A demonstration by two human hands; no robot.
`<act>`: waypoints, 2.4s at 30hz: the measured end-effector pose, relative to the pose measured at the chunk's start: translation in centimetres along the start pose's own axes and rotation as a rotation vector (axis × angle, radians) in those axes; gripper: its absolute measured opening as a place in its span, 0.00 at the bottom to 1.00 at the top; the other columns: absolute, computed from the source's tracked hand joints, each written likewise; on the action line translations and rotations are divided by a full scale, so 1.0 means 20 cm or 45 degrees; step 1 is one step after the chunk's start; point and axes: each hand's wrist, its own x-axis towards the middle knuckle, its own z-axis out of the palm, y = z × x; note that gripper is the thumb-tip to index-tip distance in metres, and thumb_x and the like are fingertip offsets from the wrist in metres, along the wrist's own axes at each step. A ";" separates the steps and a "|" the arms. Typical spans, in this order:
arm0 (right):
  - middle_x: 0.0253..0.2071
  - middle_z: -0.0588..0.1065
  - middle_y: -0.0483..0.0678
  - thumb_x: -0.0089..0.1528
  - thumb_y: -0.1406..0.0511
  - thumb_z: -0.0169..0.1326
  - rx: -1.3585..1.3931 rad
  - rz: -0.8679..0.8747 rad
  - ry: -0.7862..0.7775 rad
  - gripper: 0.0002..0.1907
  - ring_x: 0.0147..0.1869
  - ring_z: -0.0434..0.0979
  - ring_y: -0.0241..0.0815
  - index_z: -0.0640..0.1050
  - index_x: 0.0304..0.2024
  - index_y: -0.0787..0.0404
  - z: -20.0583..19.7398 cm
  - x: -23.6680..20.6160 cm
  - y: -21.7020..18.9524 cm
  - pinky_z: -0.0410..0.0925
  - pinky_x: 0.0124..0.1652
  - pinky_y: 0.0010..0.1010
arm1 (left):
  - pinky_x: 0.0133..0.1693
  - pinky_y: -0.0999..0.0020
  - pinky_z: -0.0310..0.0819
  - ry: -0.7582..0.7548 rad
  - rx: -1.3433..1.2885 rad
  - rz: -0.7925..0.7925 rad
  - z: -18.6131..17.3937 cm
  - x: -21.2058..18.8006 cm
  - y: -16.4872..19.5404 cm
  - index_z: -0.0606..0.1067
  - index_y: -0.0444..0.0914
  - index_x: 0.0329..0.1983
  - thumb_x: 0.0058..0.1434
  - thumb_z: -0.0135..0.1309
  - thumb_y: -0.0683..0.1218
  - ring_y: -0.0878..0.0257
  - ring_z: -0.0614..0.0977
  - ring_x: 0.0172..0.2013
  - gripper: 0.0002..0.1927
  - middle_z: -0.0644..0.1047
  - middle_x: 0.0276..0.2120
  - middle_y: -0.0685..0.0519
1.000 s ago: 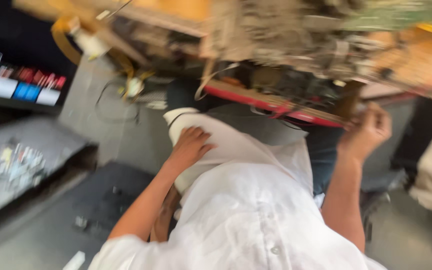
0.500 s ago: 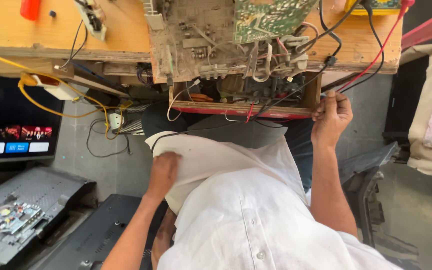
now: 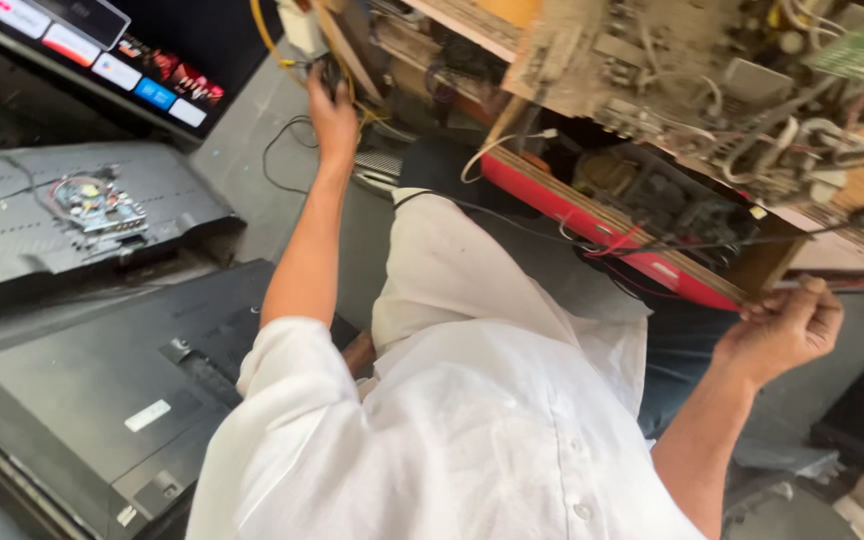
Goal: The person holds a small circuit board and uses a yellow-handled screwdriver to probe or adjust components. They then retrieve a small component from a plastic bag and place it on the board. Finally, they use multimeter probes to test points on the circuit board.
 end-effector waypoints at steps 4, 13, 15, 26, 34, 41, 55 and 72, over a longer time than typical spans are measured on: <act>0.26 0.69 0.46 0.80 0.66 0.56 0.034 0.008 0.008 0.10 0.22 0.64 0.33 0.73 0.46 0.64 0.03 -0.02 -0.02 0.57 0.22 0.24 | 0.33 0.69 0.72 0.148 -0.252 -0.286 -0.04 0.17 0.04 0.71 0.30 0.53 0.70 0.54 0.40 0.65 0.80 0.31 0.12 0.82 0.36 0.44; 0.22 0.67 0.45 0.81 0.64 0.57 -0.006 0.007 -0.023 0.11 0.22 0.64 0.32 0.71 0.46 0.63 0.08 -0.05 -0.03 0.57 0.22 0.22 | 0.28 0.70 0.73 0.341 -0.227 -0.190 -0.13 0.44 0.04 0.79 0.29 0.47 0.68 0.50 0.40 0.67 0.79 0.23 0.11 0.83 0.30 0.49; 0.22 0.67 0.45 0.81 0.64 0.57 -0.038 -0.005 -0.019 0.12 0.21 0.63 0.32 0.71 0.46 0.63 0.09 -0.05 -0.04 0.57 0.22 0.22 | 0.27 0.70 0.72 0.359 -0.241 -0.213 -0.13 0.48 0.04 0.80 0.28 0.47 0.68 0.49 0.40 0.67 0.79 0.22 0.12 0.83 0.30 0.49; 0.21 0.66 0.45 0.82 0.64 0.57 -0.086 -0.013 -0.028 0.12 0.22 0.64 0.32 0.70 0.46 0.62 0.15 -0.07 -0.06 0.56 0.21 0.23 | 0.28 0.71 0.69 0.200 -0.298 -0.107 -0.19 0.56 0.08 0.81 0.28 0.45 0.72 0.47 0.41 0.69 0.74 0.23 0.13 0.76 0.25 0.53; 0.23 0.67 0.46 0.82 0.66 0.55 -0.102 -0.031 -0.009 0.11 0.22 0.63 0.32 0.71 0.45 0.63 0.17 -0.06 -0.03 0.55 0.21 0.24 | 0.35 0.60 0.74 0.491 0.073 0.014 -0.12 0.56 0.10 0.80 0.31 0.40 0.68 0.49 0.44 0.61 0.80 0.28 0.13 0.82 0.28 0.50; 0.31 0.73 0.45 0.77 0.69 0.52 -0.173 -0.008 0.079 0.04 0.26 0.64 0.30 0.76 0.46 0.63 0.17 -0.05 -0.04 0.56 0.24 0.23 | 0.38 0.59 0.78 0.310 -0.093 0.096 -0.09 0.69 0.08 0.81 0.34 0.38 0.66 0.52 0.45 0.61 0.81 0.34 0.10 0.84 0.34 0.51; 0.23 0.69 0.42 0.72 0.65 0.57 -0.259 -0.021 0.216 0.08 0.21 0.65 0.29 0.75 0.43 0.65 0.11 -0.01 -0.04 0.59 0.22 0.21 | 0.42 0.64 0.77 0.624 -0.007 -0.238 0.17 0.53 0.17 0.73 0.31 0.45 0.67 0.40 0.41 0.56 0.83 0.36 0.12 0.82 0.39 0.45; 0.24 0.70 0.41 0.72 0.65 0.58 -0.191 0.000 0.170 0.08 0.23 0.66 0.28 0.75 0.43 0.63 0.04 0.02 -0.03 0.60 0.23 0.20 | 0.42 0.68 0.73 0.215 -0.132 -0.260 0.16 0.52 0.20 0.71 0.28 0.43 0.72 0.36 0.38 0.60 0.75 0.37 0.11 0.77 0.39 0.46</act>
